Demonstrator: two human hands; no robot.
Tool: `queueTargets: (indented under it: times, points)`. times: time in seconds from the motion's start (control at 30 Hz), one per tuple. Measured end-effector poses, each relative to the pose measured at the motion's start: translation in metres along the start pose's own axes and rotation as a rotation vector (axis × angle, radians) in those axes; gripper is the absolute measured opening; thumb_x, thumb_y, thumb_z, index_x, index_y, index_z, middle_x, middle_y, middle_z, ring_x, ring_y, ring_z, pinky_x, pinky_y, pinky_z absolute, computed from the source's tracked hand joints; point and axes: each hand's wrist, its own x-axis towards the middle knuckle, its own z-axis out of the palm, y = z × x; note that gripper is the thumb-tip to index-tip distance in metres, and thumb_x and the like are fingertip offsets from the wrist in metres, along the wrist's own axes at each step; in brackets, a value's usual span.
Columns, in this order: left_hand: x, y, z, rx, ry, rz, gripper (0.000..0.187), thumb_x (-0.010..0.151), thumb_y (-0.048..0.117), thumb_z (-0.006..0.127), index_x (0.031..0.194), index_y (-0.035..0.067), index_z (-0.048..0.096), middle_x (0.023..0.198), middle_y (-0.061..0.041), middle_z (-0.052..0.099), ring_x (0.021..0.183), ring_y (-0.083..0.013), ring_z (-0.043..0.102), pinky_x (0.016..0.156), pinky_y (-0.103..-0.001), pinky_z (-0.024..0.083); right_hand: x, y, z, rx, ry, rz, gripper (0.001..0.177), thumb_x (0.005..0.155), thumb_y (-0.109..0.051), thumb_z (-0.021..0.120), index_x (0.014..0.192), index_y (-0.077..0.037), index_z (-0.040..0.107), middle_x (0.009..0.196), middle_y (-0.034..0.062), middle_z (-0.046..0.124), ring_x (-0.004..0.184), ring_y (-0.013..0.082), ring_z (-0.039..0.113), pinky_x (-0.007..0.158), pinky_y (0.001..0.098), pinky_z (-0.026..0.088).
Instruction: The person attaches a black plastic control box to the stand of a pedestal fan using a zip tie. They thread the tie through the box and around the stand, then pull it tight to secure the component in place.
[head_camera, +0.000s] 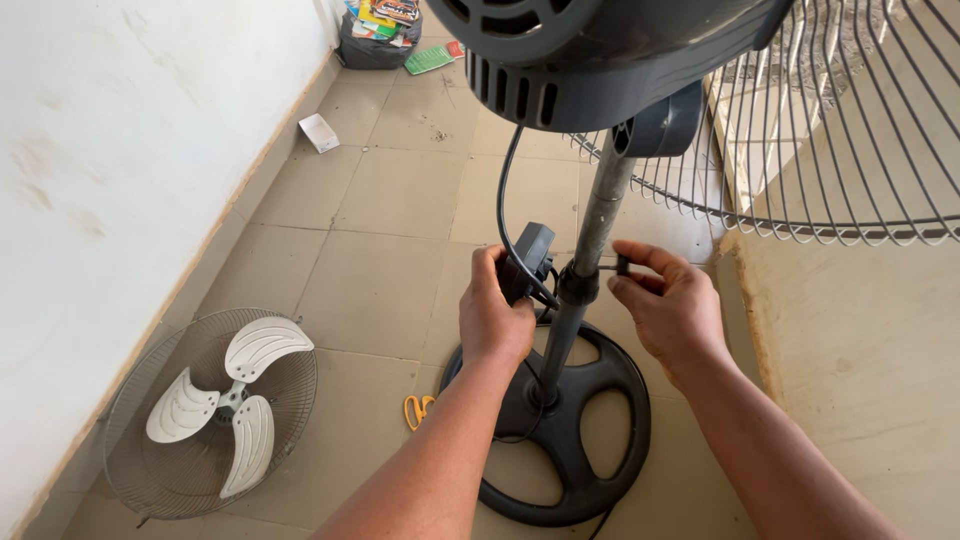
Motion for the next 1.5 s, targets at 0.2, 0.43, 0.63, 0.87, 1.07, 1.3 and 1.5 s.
queueTargets:
  times: [0.2, 0.43, 0.63, 0.87, 1.07, 1.3, 1.5]
  points:
    - [-0.003, 0.011, 0.008, -0.068, 0.056, 0.044, 0.056, 0.079, -0.010, 0.066, 0.124, 0.017, 0.048, 0.120, -0.009, 0.071, 0.115, -0.0270, 0.070, 0.092, -0.042, 0.055, 0.011, -0.003, -0.005, -0.069, -0.011, 0.024, 0.039, 0.087, -0.017, 0.079, 0.126, -0.013, 0.074, 0.103, 0.0057, 0.078, 0.089, 0.0066, 0.068, 0.076, 0.0218, 0.053]
    - [-0.003, 0.024, 0.009, -0.048, 0.059, 0.084, 0.054, 0.080, -0.009, 0.067, 0.125, 0.015, 0.050, 0.121, -0.011, 0.071, 0.115, -0.0304, 0.070, 0.090, -0.044, 0.055, 0.015, -0.002, -0.010, 0.020, -0.028, 0.045, 0.034, 0.092, -0.017, 0.073, 0.123, -0.003, 0.070, 0.104, 0.0065, 0.077, 0.097, 0.0139, 0.075, 0.087, 0.0267, 0.059]
    - [-0.008, 0.031, 0.011, -0.045, 0.056, 0.032, 0.053, 0.081, -0.008, 0.068, 0.125, 0.015, 0.050, 0.120, -0.011, 0.071, 0.115, -0.0298, 0.069, 0.091, -0.043, 0.055, 0.012, 0.003, -0.007, 0.142, -0.057, 0.062, 0.031, 0.091, -0.015, 0.072, 0.120, -0.004, 0.071, 0.104, 0.0055, 0.078, 0.097, 0.0133, 0.074, 0.087, 0.0259, 0.059]
    - [-0.011, 0.035, 0.013, -0.049, 0.033, 0.017, 0.052, 0.081, -0.009, 0.066, 0.124, 0.015, 0.049, 0.124, -0.008, 0.070, 0.117, -0.0256, 0.069, 0.093, -0.041, 0.055, 0.013, -0.003, -0.004, -0.008, -0.063, 0.014, 0.029, 0.089, -0.017, 0.076, 0.115, -0.006, 0.078, 0.100, 0.0047, 0.080, 0.092, 0.0100, 0.071, 0.086, 0.0275, 0.057]
    - [-0.009, 0.039, 0.011, -0.017, 0.029, -0.005, 0.051, 0.081, -0.003, 0.073, 0.123, 0.017, 0.051, 0.123, -0.006, 0.071, 0.117, -0.0251, 0.070, 0.093, -0.041, 0.056, 0.013, -0.013, -0.002, -0.004, -0.034, 0.124, 0.028, 0.089, -0.026, 0.077, 0.109, -0.007, 0.081, 0.093, 0.0054, 0.080, 0.083, 0.0103, 0.072, 0.079, 0.0256, 0.060]
    - [-0.002, 0.033, 0.013, 0.029, 0.026, 0.015, 0.061, 0.077, -0.001, 0.077, 0.129, 0.020, 0.051, 0.130, -0.004, 0.068, 0.123, -0.0258, 0.064, 0.097, -0.040, 0.052, 0.015, -0.017, -0.005, -0.024, -0.051, 0.156, 0.031, 0.090, -0.032, 0.076, 0.105, -0.006, 0.083, 0.087, 0.0062, 0.078, 0.075, 0.0101, 0.071, 0.073, 0.0244, 0.060]
    - [0.016, 0.032, 0.017, 0.102, -0.043, 0.097, 0.073, 0.077, -0.006, 0.073, 0.141, 0.025, 0.054, 0.136, -0.006, 0.063, 0.125, -0.0266, 0.062, 0.101, -0.038, 0.051, 0.029, -0.004, 0.000, 0.179, -0.107, 0.273, 0.040, 0.097, -0.038, 0.065, 0.104, 0.001, 0.071, 0.084, 0.0142, 0.073, 0.069, 0.0181, 0.070, 0.063, 0.0283, 0.060]
